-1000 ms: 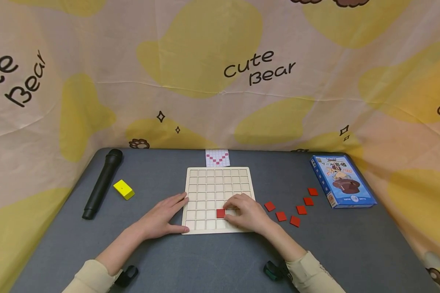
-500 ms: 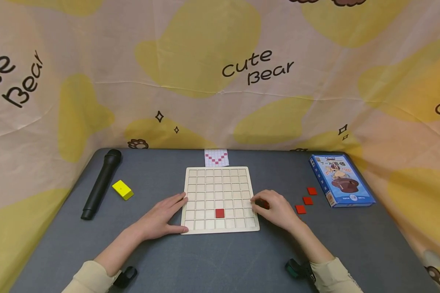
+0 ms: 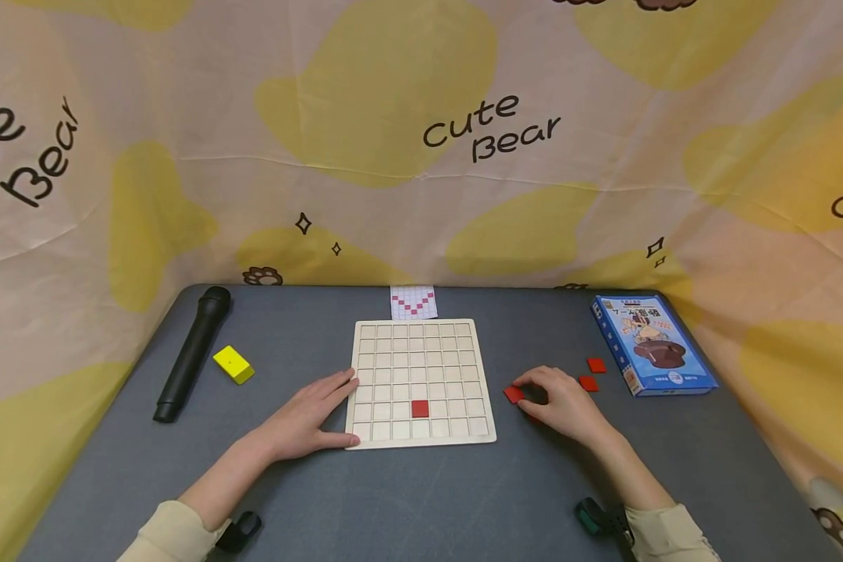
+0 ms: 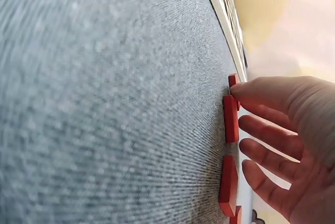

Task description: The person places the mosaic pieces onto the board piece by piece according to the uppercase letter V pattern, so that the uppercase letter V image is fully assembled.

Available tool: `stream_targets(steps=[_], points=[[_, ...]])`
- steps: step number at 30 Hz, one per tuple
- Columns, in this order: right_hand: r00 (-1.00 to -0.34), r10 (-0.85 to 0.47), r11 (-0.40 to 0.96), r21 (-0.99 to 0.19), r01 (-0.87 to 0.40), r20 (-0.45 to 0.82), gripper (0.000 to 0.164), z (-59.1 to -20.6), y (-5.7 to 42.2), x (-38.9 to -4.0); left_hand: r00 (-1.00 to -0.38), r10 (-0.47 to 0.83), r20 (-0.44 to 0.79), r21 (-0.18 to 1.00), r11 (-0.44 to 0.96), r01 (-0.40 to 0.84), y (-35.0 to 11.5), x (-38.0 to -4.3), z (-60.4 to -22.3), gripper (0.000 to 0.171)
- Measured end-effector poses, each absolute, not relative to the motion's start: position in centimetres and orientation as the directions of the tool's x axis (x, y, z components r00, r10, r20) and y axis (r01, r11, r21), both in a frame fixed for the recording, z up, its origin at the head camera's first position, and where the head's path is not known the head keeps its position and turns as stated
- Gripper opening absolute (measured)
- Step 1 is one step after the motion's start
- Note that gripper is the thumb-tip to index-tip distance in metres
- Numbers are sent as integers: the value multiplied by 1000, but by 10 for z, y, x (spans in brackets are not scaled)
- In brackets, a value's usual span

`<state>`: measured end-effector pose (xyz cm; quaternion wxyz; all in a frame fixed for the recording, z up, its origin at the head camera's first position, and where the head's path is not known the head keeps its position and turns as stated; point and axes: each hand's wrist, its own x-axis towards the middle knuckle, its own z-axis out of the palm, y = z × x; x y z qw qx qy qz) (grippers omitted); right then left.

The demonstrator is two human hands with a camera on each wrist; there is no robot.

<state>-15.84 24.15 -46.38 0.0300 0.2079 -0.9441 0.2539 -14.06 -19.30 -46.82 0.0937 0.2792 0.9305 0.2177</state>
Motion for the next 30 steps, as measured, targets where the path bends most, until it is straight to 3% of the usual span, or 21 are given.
stream_targets(steps=[12, 30], points=[[-934, -316, 821, -444, -358, 169, 25, -466, 240, -163, -828, 558, -56, 461, 750, 475, -192, -140, -467, 93], [-915, -342, 777, -483, -404, 215, 22, -462, 222, -169, -830, 555, -57, 459, 752, 472, -193, -140, -468, 94]])
